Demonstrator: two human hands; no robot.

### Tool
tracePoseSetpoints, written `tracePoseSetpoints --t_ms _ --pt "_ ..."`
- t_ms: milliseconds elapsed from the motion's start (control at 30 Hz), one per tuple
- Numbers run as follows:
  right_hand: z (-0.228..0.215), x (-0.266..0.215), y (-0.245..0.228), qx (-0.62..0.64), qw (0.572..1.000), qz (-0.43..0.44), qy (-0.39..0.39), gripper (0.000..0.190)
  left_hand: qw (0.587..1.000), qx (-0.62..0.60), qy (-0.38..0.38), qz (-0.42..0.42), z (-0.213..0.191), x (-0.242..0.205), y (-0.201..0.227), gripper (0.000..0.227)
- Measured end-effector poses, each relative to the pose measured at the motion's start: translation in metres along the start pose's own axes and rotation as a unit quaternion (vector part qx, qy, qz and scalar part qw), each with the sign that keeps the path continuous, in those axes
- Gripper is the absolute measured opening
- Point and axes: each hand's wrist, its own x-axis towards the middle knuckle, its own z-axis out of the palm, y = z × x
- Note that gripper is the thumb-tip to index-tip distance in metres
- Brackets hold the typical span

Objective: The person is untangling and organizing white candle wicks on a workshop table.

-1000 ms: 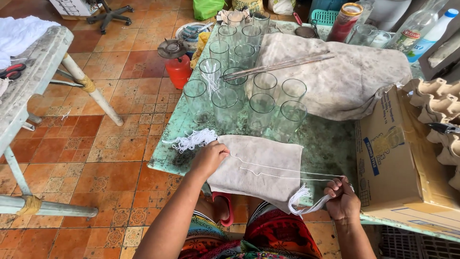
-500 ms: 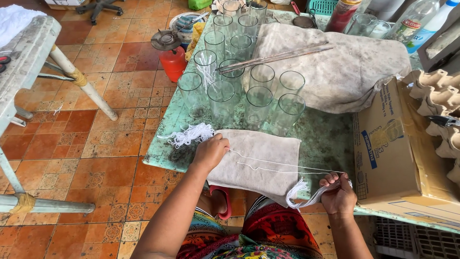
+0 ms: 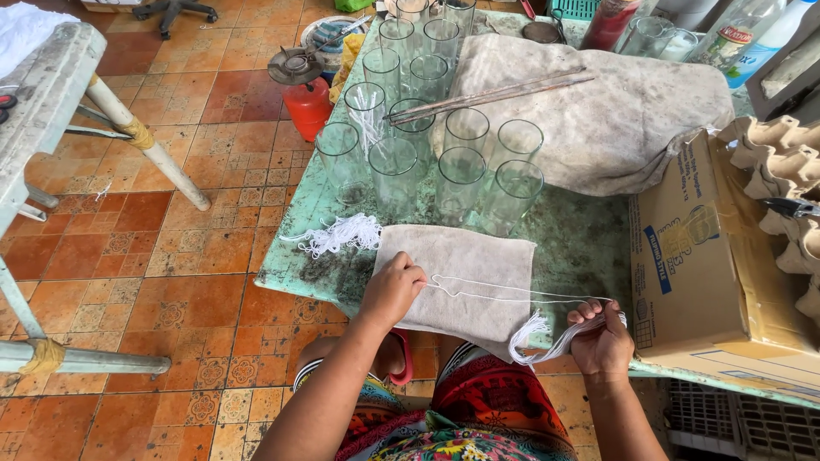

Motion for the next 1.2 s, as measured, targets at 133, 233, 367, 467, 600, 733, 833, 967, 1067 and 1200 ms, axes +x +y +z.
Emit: tracePoseSetpoints --t_ms 133,233,367,467,600,733,833,967,1067,1200 --pt "0.012 -0.007 -0.007 -0.039 0.999 0.016 -0.002 0.017 0.980 0.106 0.132 0.109 0.021 -0.001 -0.007 0.016" --pt "0.035 -0.025 -0.023 -0.056 0.997 0.031 -0.037 0.020 0.998 -0.055 0.015 -0.034 -0.024 -0.007 0.019 0.008" --pt "0.067 -0.044 -0.045 -0.051 0.993 0.027 -0.102 0.015 0.987 -0.043 0.158 -0.011 -0.069 -0.025 0.003 0.017" --pt "0.086 -0.053 -0.052 -0.017 0.989 0.029 -0.144 0.021 0.965 -0.053 0.258 -0.019 -0.094 -0.050 -0.006 0.007" --pt "0.105 -0.050 -0.034 -0.192 0.965 -0.109 -0.141 0.030 0.963 -0.009 0.266 -0.036 -0.124 -0.088 -0.001 0.018" --pt "0.114 -0.023 -0.010 -0.229 0.937 -0.245 -0.096 0.025 0.959 0.015 0.279 -0.042 -0.131 -0.125 -0.007 0.021" --pt "0.148 -0.030 0.005 -0.225 0.953 -0.185 -0.086 0.023 0.962 0.000 0.246 -0.117 -0.131 -0.154 -0.018 0.019" --pt "0.198 -0.067 0.035 -0.234 0.949 -0.161 -0.136 0.027 0.954 0.060 0.195 -0.219 -0.152 -0.173 -0.011 0.011" --pt "0.184 -0.047 0.079 -0.377 0.829 -0.223 -0.349 0.017 0.926 -0.019 0.024 -0.377 -0.163 -0.168 0.018 0.019" --pt "0.186 -0.100 0.143 -0.457 0.742 -0.142 -0.470 0.025 0.924 -0.305 0.209 -0.093 -0.126 -0.152 0.058 0.023"
